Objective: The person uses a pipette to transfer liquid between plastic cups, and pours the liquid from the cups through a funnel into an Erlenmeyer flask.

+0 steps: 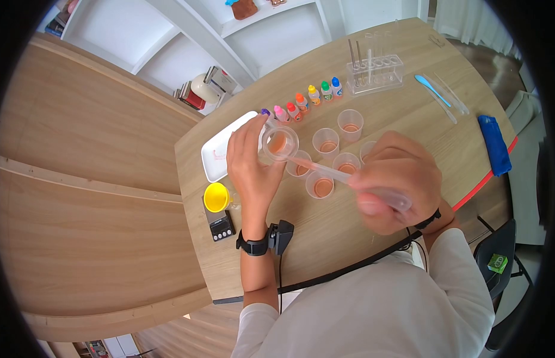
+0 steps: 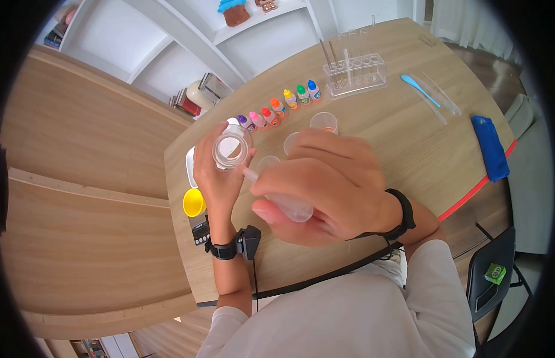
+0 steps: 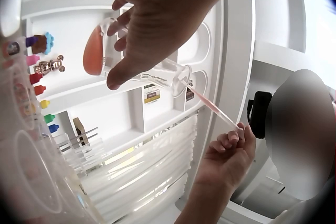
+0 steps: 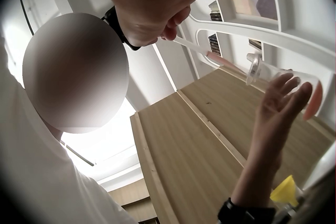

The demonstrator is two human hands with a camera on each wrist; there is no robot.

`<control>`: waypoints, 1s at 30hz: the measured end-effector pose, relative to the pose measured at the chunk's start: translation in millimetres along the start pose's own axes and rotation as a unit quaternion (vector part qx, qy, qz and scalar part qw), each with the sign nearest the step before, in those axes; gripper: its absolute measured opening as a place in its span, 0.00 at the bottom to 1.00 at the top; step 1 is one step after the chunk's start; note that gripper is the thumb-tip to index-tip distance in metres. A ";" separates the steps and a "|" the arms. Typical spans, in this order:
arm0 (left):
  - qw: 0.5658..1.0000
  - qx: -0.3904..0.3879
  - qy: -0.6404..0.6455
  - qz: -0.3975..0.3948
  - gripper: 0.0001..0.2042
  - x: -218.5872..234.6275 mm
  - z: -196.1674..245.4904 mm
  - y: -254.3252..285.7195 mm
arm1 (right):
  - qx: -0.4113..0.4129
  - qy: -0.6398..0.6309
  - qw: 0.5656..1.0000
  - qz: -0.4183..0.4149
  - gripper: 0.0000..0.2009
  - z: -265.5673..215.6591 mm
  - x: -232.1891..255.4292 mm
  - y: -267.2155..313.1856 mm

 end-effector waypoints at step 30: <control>0.992 -0.067 0.009 -0.104 0.25 -10.1 3.2 -0.5 | -0.086 0.008 0.987 -0.138 0.11 15.7 -40.1 6.3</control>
Point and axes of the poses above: each hand's wrist, its own y-axis away from the middle knuckle, its own x-axis out of the back of the hand, z = x × y, the point moved 1 cm from there along -y, towards the middle knuckle, and after that the axes turned 9 degrees about -z, right-handed, at the moved point
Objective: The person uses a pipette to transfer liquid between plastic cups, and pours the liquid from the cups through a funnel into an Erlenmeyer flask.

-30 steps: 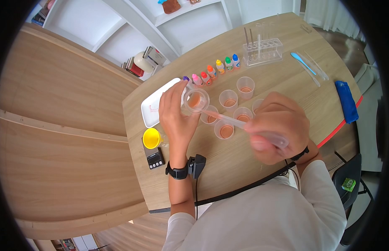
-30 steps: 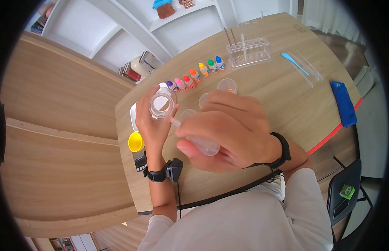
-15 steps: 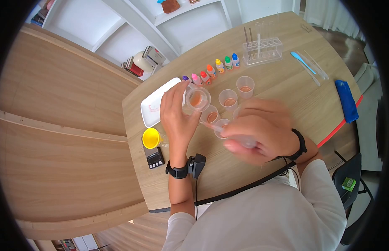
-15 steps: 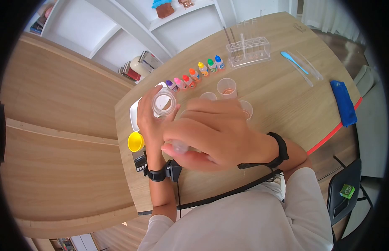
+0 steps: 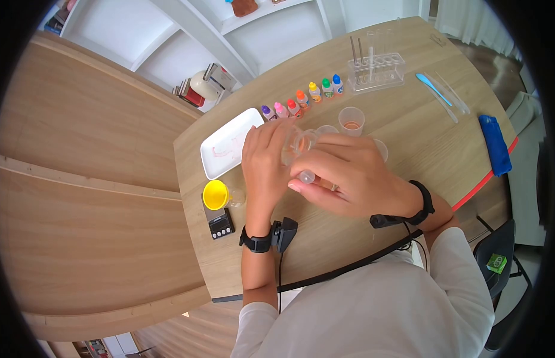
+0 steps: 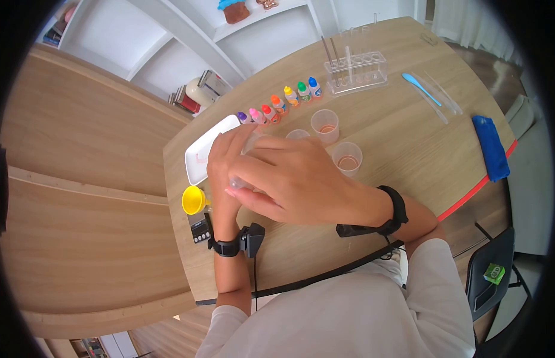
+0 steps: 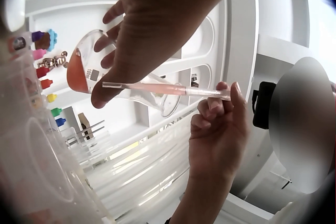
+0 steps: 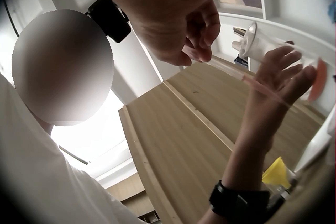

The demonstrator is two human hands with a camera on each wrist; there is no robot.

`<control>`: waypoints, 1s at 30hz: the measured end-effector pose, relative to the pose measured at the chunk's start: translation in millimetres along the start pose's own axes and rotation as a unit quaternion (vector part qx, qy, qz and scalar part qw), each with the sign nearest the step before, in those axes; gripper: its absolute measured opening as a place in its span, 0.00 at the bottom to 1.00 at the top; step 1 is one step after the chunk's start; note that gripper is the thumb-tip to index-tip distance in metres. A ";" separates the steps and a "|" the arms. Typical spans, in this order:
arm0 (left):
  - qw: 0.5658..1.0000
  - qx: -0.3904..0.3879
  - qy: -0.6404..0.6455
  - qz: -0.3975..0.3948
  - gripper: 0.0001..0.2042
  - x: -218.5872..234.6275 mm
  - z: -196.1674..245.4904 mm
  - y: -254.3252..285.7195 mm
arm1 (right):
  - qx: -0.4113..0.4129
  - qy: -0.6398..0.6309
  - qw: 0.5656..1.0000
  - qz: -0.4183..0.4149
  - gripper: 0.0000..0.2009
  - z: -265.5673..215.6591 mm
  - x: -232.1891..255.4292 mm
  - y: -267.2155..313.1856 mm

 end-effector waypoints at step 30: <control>0.965 0.170 0.086 0.182 0.27 15.4 -13.4 7.5 | -0.122 -0.062 0.988 -0.075 0.05 26.4 -14.6 1.1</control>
Point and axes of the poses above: each hand's wrist, its own y-axis away from the middle knuckle, its own x-axis out of the back of the hand, z = x × y, the point moved 1 cm from there along -y, towards the middle knuckle, and after that the axes turned 9 degrees about -z, right-handed, at the moved point
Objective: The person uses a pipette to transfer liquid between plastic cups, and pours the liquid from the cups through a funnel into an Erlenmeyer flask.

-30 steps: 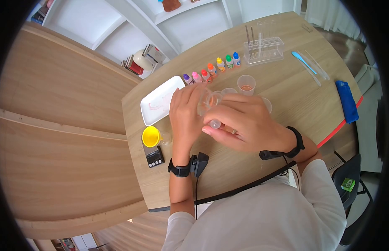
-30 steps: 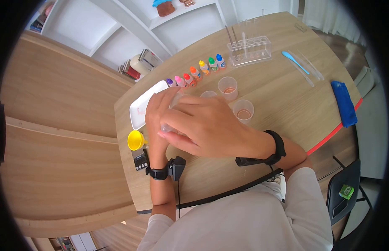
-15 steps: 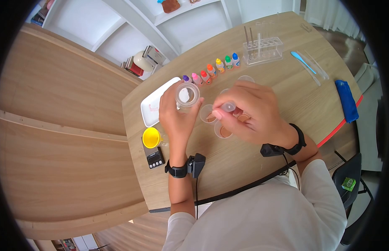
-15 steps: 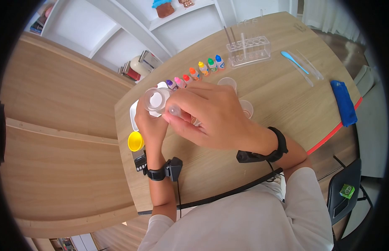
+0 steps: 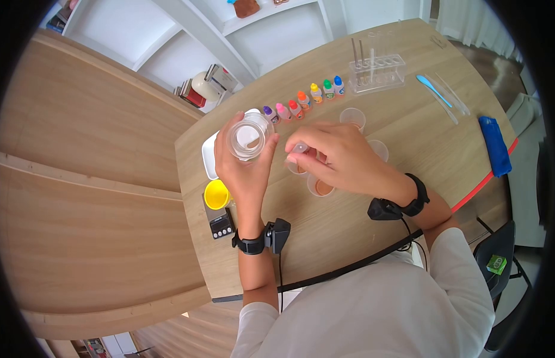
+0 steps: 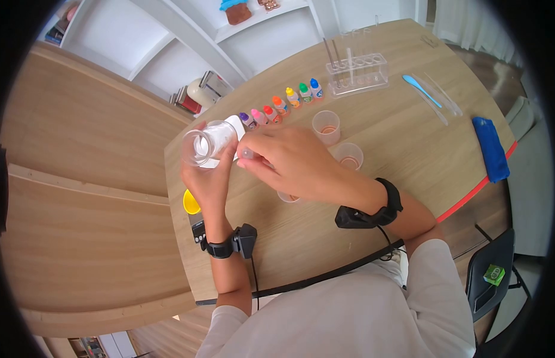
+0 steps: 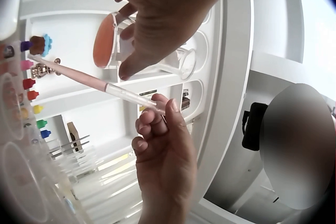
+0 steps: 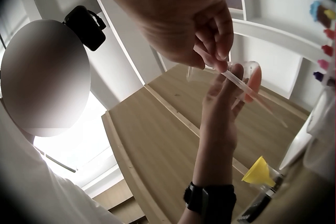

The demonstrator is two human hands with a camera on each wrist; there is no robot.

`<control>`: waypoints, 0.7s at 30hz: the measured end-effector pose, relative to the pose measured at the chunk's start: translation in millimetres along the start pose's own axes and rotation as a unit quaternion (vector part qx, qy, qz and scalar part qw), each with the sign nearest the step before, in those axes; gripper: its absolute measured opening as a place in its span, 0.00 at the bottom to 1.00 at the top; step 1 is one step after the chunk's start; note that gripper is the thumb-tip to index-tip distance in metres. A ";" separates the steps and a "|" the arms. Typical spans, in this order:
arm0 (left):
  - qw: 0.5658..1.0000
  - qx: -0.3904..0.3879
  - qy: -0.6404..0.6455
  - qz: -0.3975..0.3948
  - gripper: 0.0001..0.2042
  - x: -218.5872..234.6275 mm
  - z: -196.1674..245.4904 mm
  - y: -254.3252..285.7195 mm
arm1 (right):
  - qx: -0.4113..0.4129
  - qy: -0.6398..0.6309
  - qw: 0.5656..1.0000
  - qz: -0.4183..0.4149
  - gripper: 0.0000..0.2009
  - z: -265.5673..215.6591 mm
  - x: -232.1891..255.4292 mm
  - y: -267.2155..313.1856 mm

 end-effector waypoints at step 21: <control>0.998 -0.017 -0.030 0.046 0.25 20.1 11.1 -5.2 | -0.033 0.004 0.999 0.042 0.05 13.0 3.6 -5.8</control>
Point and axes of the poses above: each hand's wrist, its own y-axis away from the middle knuckle, its own x-axis out of the back of the hand, z = x × y, the point moved 1 cm from there along -y, towards the middle knuckle, and after that the axes turned 9 degrees about -z, right-handed, at the moved point
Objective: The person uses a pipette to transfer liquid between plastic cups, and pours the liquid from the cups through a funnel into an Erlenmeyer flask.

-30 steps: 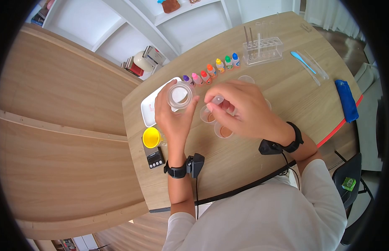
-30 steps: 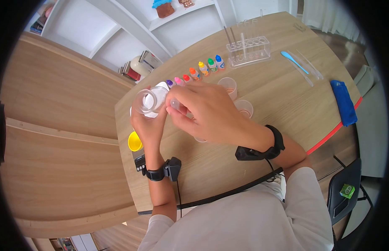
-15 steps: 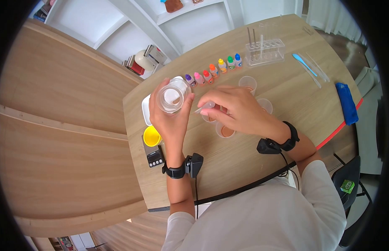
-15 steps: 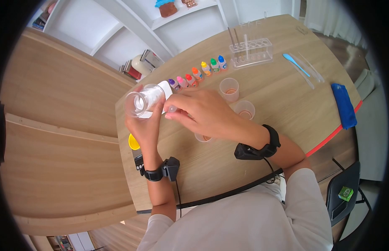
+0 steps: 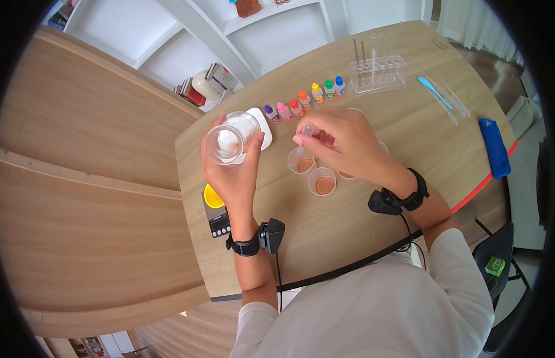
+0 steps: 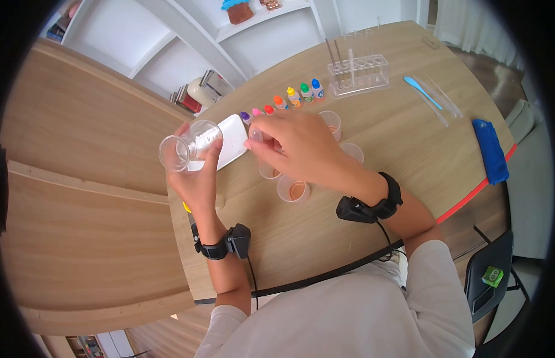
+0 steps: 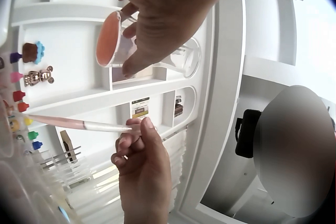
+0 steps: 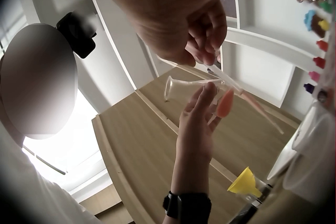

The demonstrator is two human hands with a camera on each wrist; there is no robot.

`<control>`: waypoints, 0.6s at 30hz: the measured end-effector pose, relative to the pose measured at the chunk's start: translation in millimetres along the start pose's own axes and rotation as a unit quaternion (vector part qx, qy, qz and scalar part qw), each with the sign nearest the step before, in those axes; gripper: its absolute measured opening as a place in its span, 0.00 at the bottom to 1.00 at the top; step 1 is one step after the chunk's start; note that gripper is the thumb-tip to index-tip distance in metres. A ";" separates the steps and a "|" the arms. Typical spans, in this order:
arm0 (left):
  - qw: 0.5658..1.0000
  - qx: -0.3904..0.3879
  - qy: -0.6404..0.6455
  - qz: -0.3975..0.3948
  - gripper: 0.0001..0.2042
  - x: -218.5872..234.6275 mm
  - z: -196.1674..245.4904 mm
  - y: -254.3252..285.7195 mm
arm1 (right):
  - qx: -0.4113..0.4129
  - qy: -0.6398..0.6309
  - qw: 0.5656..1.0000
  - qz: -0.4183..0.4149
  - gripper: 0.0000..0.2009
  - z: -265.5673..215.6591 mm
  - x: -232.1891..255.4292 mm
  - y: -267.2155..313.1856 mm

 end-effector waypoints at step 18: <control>1.000 0.012 0.017 -0.005 0.25 1.8 2.7 -0.5 | -0.078 0.053 0.993 -0.068 0.07 29.8 -11.3 -1.7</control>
Point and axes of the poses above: each hand's wrist, its own y-axis away from the middle knuckle, its own x-axis out of the back of the hand, z = x × y, the point moved 1 cm from there along -y, towards the middle knuckle, and after that the axes turned 9 degrees about -z, right-handed, at the moved point
